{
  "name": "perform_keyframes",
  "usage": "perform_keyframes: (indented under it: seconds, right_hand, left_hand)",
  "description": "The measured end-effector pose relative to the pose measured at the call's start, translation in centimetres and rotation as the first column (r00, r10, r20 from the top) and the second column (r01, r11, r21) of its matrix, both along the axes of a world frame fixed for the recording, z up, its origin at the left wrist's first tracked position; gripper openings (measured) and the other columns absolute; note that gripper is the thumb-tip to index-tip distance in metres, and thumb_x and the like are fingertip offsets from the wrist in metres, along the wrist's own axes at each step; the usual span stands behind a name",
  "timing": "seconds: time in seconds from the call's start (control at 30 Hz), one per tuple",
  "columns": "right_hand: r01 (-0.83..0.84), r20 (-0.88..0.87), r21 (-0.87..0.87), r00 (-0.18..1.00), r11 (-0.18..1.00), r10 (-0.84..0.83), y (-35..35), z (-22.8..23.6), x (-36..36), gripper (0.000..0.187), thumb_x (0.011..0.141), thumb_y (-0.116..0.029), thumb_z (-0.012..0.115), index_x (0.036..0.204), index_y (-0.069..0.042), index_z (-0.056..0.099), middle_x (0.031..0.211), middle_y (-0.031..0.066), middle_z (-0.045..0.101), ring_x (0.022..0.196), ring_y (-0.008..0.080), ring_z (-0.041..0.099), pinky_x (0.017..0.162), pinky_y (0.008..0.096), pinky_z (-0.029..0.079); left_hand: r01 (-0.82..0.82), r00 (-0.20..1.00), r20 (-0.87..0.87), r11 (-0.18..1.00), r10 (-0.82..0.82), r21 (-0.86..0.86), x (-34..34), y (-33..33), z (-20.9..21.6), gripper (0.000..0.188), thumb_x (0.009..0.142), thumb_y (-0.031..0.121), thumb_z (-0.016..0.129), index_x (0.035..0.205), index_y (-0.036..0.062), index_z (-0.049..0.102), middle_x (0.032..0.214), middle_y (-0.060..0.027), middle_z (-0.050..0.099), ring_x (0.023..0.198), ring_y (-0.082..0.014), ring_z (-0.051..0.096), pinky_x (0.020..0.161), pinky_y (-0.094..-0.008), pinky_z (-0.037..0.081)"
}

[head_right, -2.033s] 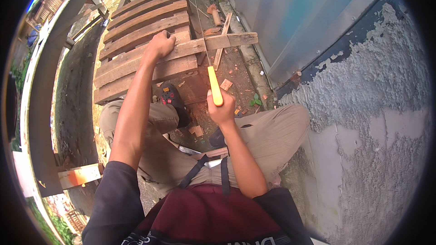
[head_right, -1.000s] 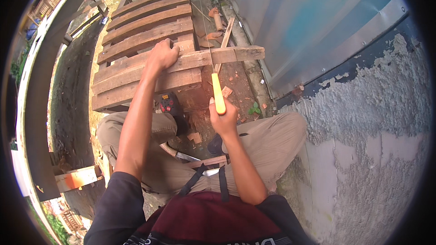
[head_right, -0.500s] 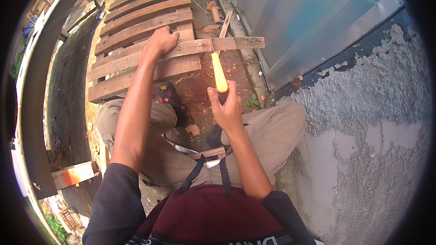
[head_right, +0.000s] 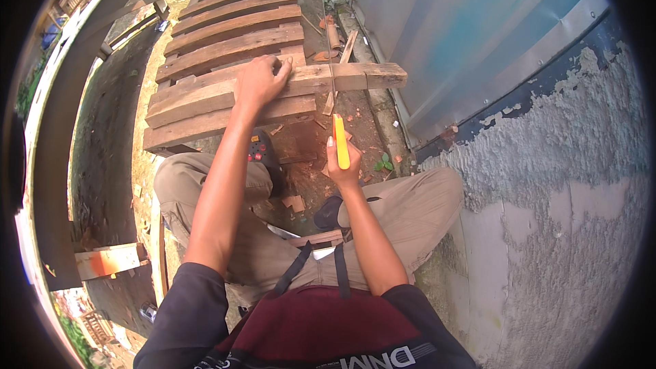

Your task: The person uses a hand saw to cut a wooden plank that is part of a pallet structure. The person holds the plank steady with one hand and saws with the other, generating sawdust.

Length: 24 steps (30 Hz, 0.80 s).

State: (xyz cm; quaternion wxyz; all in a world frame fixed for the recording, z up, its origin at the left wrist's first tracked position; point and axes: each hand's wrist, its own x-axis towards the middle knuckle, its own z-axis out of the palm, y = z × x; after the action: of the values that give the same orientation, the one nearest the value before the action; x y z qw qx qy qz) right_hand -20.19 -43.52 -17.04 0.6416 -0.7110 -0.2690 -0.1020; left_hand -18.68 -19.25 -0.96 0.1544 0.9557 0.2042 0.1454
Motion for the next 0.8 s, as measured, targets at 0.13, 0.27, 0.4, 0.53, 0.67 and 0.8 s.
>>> perform_keyframes:
  seconds: [0.13,0.27,0.4,0.53,0.67,0.8]
  right_hand:
    - [0.0,-0.085,0.013,0.996,1.0,0.001,0.2,2.3,-0.8,0.018,0.096,-0.012,0.066,0.085,0.003,0.065,0.062,0.0107,0.057,0.056,0.0161,0.054,0.056,0.0352,0.044]
    - [-0.032,-0.247,0.035,0.968,0.999,0.04,0.4,3.4,-0.2,0.022,0.096,-0.015,0.068,0.083,0.002,0.065,0.063,0.0053,0.059,0.058,0.0102,0.052,0.053,0.0324,0.042]
    - [-0.003,-0.216,0.06,0.976,0.998,0.016,0.5,4.6,-0.5,0.028,0.097,-0.018,0.069,0.077,0.001,0.063,0.059,0.0018,0.054,0.056,0.0079,0.047,0.051,0.0308,0.037]
    - [-0.044,-0.308,-0.03,0.951,0.999,0.032,0.3,8.8,0.1,0.033,0.097,-0.023,0.07,0.076,0.001,0.062,0.058,0.0,0.051,0.057,0.0071,0.045,0.051,0.0307,0.035]
    - [-0.066,-0.298,-0.087,0.954,0.994,0.037,1.2,15.2,0.5,0.04,0.099,-0.036,0.068,0.095,0.004,0.066,0.074,0.0099,0.064,0.071,0.0163,0.059,0.068,0.0358,0.048]
    - [-0.042,-0.259,-0.169,0.966,0.985,-0.004,1.1,16.4,0.5,0.049,0.099,-0.042,0.066,0.113,0.005,0.066,0.091,0.0204,0.071,0.087,0.0291,0.068,0.084,0.0413,0.052]
  left_hand:
    - [0.006,0.997,0.081,0.992,-0.016,0.127,-0.8,0.3,-1.2,0.055,0.099,0.051,0.05,0.09,0.0015,0.074,0.095,-0.0189,0.071,0.095,-0.04,0.069,0.083,-0.053,0.054]
    - [0.029,0.956,0.24,0.867,-0.17,0.498,-0.2,1.2,-2.3,0.05,0.097,0.043,0.054,0.078,0.0004,0.074,0.089,-0.0137,0.068,0.095,-0.0325,0.062,0.086,-0.0454,0.048]
    - [0.02,0.964,0.225,0.876,-0.145,0.481,0.2,1.0,-2.9,0.052,0.095,0.043,0.051,0.078,0.0003,0.076,0.101,-0.0121,0.064,0.1,-0.0273,0.058,0.09,-0.0402,0.045]
    - [0.001,0.967,0.225,0.884,-0.12,0.468,0.4,1.3,-3.4,0.047,0.094,0.04,0.053,0.077,0.0013,0.075,0.096,-0.012,0.065,0.093,-0.028,0.062,0.086,-0.0412,0.048]
    - [-0.02,0.952,0.28,0.888,-0.123,0.459,0.0,1.2,-3.8,0.041,0.093,0.036,0.056,0.076,0.0031,0.075,0.092,-0.0119,0.065,0.083,-0.0309,0.067,0.078,-0.0439,0.052]
    - [-0.021,0.957,0.275,0.919,-0.096,0.394,0.1,1.2,-3.5,0.043,0.093,0.039,0.056,0.079,0.0031,0.076,0.093,-0.0121,0.067,0.081,-0.033,0.07,0.073,-0.0464,0.055]
